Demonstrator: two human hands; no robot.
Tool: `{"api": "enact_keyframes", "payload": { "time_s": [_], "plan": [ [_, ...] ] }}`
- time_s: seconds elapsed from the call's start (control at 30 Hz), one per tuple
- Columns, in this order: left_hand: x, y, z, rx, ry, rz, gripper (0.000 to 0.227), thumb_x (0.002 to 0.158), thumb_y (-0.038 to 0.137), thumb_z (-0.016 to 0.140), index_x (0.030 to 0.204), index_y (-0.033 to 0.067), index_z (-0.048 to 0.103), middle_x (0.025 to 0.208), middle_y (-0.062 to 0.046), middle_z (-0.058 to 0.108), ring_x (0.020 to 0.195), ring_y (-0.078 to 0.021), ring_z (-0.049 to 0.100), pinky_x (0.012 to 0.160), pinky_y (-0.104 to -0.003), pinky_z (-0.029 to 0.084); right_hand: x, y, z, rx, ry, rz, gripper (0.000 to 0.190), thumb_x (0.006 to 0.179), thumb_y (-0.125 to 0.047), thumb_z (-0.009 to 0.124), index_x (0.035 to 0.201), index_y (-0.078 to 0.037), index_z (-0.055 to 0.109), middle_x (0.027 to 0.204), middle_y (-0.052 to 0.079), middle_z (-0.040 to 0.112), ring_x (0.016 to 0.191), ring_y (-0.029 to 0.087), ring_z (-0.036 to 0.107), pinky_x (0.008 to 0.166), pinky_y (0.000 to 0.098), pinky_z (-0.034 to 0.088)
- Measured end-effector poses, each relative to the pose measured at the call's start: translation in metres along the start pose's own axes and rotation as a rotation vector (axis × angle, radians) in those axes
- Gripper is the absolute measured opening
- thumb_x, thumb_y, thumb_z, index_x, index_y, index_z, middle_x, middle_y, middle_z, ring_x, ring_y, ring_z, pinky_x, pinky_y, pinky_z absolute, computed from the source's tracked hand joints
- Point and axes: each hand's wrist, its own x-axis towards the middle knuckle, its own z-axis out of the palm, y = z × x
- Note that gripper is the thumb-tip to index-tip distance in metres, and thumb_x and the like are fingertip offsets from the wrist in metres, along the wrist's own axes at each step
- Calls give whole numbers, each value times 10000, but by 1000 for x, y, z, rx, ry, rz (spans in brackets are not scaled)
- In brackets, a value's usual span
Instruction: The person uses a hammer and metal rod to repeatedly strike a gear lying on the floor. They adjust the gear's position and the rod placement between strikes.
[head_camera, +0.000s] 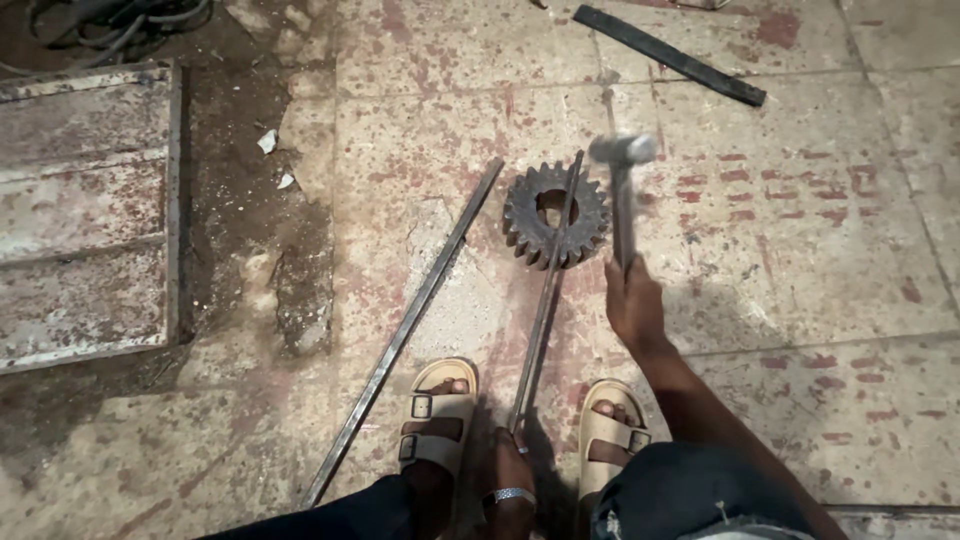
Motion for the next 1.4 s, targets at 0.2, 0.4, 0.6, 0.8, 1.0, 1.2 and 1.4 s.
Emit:
{"api": "enact_keyframes", "payload": {
  "time_s": [0.2,0.4,0.6,0.8,1.0,1.2,1.4],
  "plan": [
    [-4,7,-16,305,31,-46,268,978,347,571,903,93,610,829,-237,653,771,-428,642,646,-544,481,-34,51,-8,1,-178,298,486,1077,-453,600,936,12,619,672,131,602,546,235,603,503,405,456],
    [26,1,28,-408,-100,67,194,954,228,560,977,59,654,826,-228,693,782,-402,703,694,-500,544,-35,42,-22,719,-487,839,503,970,-582,515,931,-87,592,567,21,423,401,154,388,384,346,332],
    [93,80,12,-934,-278,-139,202,993,208,667,1036,15,629,748,-183,622,547,-268,581,472,-397,438,-34,30,8,811,-557,955,573,964,-672,409,851,-124,534,540,25,381,386,161,351,376,337,312],
    [138,222,-82,-1141,-626,-212,213,1013,194,574,1155,56,652,895,-97,745,678,-206,724,527,-334,569,-40,34,19,723,-516,1001,642,956,-752,387,729,-154,440,542,0,358,395,140,318,375,327,276],
    [164,348,-136,-1392,-736,-100,295,1037,137,520,1234,-81,507,1139,-241,708,883,-324,755,688,-376,631,-34,30,18,684,-497,1074,668,933,-779,375,698,-155,418,531,11,346,392,151,296,373,335,258],
    [170,380,-150,-1685,-916,36,409,1053,72,494,1356,-194,425,1317,-333,614,1111,-324,702,915,-325,648,-36,31,25,647,-468,1062,663,962,-746,366,693,-142,414,530,17,355,394,155,319,377,337,264],
    [176,395,-146,-1783,-941,109,377,1079,54,515,1355,-189,429,1352,-341,593,1165,-337,679,912,-302,612,-37,26,23,641,-458,1052,671,966,-743,349,685,-137,415,526,21,364,391,158,316,377,339,275]
  ]
}}
